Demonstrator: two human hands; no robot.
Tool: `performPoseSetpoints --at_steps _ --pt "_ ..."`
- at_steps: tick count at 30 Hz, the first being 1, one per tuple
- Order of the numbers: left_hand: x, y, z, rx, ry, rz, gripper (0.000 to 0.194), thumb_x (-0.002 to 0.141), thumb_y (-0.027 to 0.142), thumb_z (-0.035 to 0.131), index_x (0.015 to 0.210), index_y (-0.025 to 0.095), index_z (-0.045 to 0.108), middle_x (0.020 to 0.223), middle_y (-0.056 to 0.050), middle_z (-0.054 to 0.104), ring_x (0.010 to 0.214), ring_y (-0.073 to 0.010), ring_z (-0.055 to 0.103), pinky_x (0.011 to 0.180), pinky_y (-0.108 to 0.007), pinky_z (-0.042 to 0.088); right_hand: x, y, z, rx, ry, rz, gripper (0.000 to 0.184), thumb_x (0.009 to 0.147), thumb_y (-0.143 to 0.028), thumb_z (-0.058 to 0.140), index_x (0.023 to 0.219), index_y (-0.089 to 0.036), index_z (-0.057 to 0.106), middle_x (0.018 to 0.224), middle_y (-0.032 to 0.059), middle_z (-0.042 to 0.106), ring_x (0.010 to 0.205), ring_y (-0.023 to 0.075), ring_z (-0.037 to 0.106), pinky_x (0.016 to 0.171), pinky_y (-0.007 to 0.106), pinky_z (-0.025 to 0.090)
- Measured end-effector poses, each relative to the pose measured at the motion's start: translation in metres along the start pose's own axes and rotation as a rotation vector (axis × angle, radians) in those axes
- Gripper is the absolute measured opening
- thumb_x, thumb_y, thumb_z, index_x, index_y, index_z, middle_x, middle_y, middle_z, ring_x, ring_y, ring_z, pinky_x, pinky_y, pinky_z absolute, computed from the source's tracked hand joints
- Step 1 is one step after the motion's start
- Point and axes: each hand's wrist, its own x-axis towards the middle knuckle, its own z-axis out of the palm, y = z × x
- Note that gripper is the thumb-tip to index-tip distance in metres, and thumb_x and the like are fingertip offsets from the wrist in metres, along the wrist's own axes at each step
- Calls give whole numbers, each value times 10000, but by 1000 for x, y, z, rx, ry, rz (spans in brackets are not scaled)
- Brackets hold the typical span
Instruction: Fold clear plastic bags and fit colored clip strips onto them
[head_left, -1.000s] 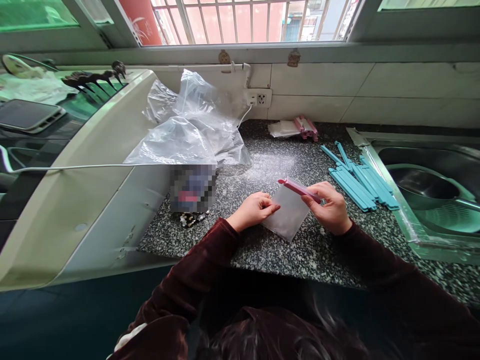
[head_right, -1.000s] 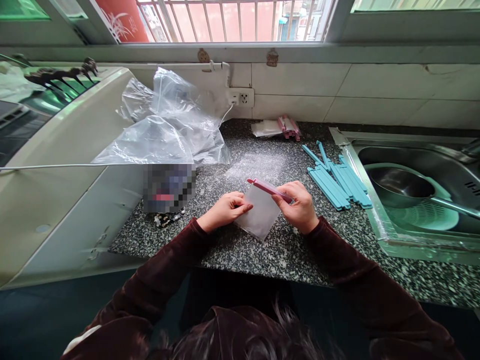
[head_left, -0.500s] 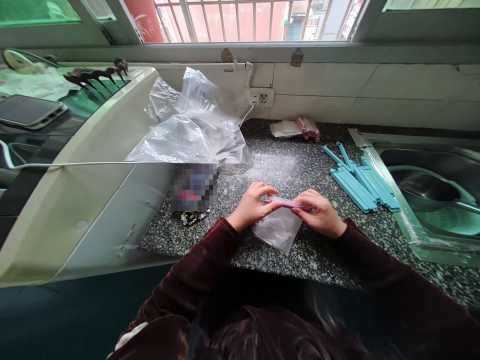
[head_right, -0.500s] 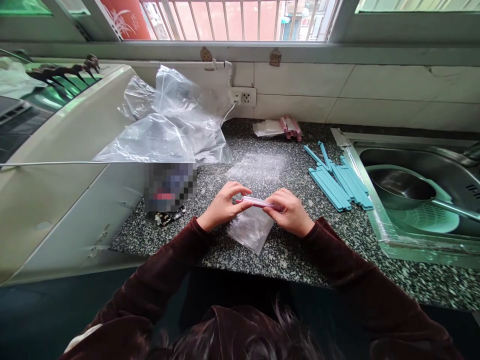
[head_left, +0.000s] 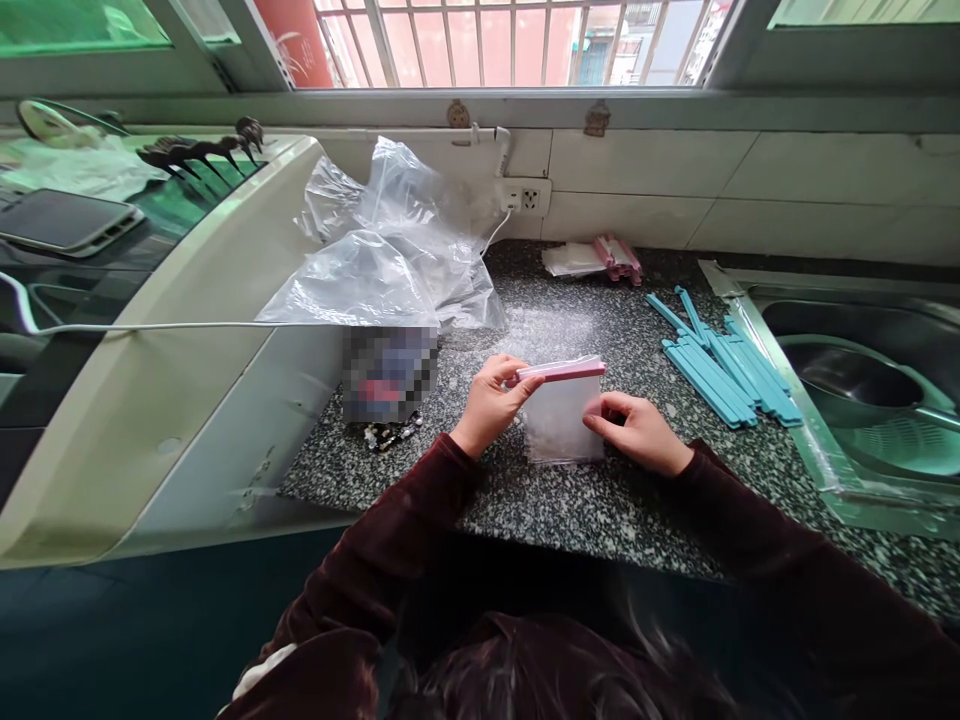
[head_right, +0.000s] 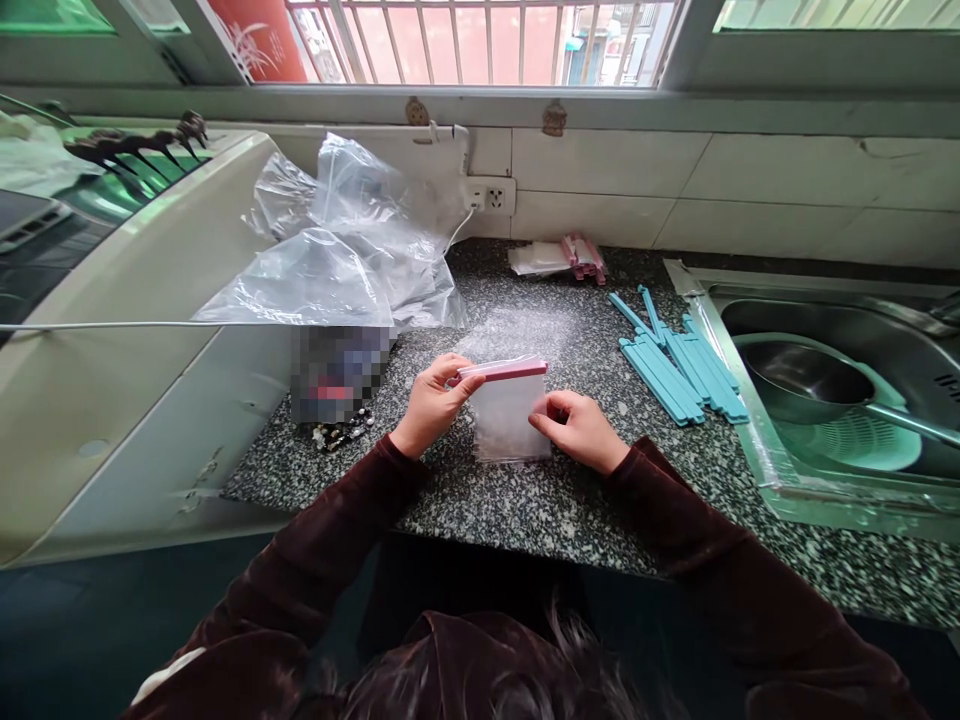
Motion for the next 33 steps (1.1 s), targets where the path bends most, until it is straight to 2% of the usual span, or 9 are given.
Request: performPoseSetpoints --at_steps 7,9,13,16,18,22,28,33 --pt "0 -3 2 162 48 42 184 795 340 641 718 175 661 754 -32 594 800 -164 504 749 -279 413 0 2 3 -98 -24 -70 191 781 -277 554 614 -190 586 623 14 629 582 137 562 557 272 444" --pt "1 -3 2 184 32 36 160 800 311 638 721 174 659 749 -28 598 794 -160 503 762 -279 409 0 5 4 -85 2 -50 162 785 -305 568 676 -189 600 645 16 635 588 140 567 556 276 456" --pt "1 -4 3 199 9 17 141 798 282 638 708 173 644 739 -21 595 784 -156 498 758 -273 406 2 12 5 -89 220 -43 209 798 -340 579 942 -189 600 742 30 648 593 145 564 560 292 483" --pt "0 -6 5 212 4 -2 164 788 277 642 665 172 615 710 -15 575 772 -154 491 758 -271 402 5 19 5 -237 388 -161 248 821 -321 554 1029 -189 580 849 64 644 638 160 559 621 327 496" --pt "0 -8 7 212 -3 -14 194 783 280 641 631 174 588 690 -9 559 760 -151 487 758 -270 399 9 23 5 -363 432 -252 264 834 -317 539 1064 -194 578 942 93 644 726 184 583 690 351 497" --pt "2 -13 11 159 10 -60 255 775 285 631 572 174 524 640 8 515 725 -141 478 724 -259 392 17 26 3 -621 369 -399 236 853 -312 521 1047 -218 615 999 88 667 904 219 602 785 365 448" --pt "11 -21 14 39 23 -150 315 771 341 597 547 166 460 610 34 436 634 -107 424 641 -238 357 35 29 -4 -738 313 -458 187 877 -304 501 929 -225 662 882 47 706 794 180 581 743 342 361" --pt "26 -26 16 -110 2 -210 458 712 515 602 511 182 360 529 60 320 536 -80 320 533 -228 278 47 31 -10 -773 273 -473 212 859 -366 523 850 -216 673 813 48 704 750 184 539 716 345 323"
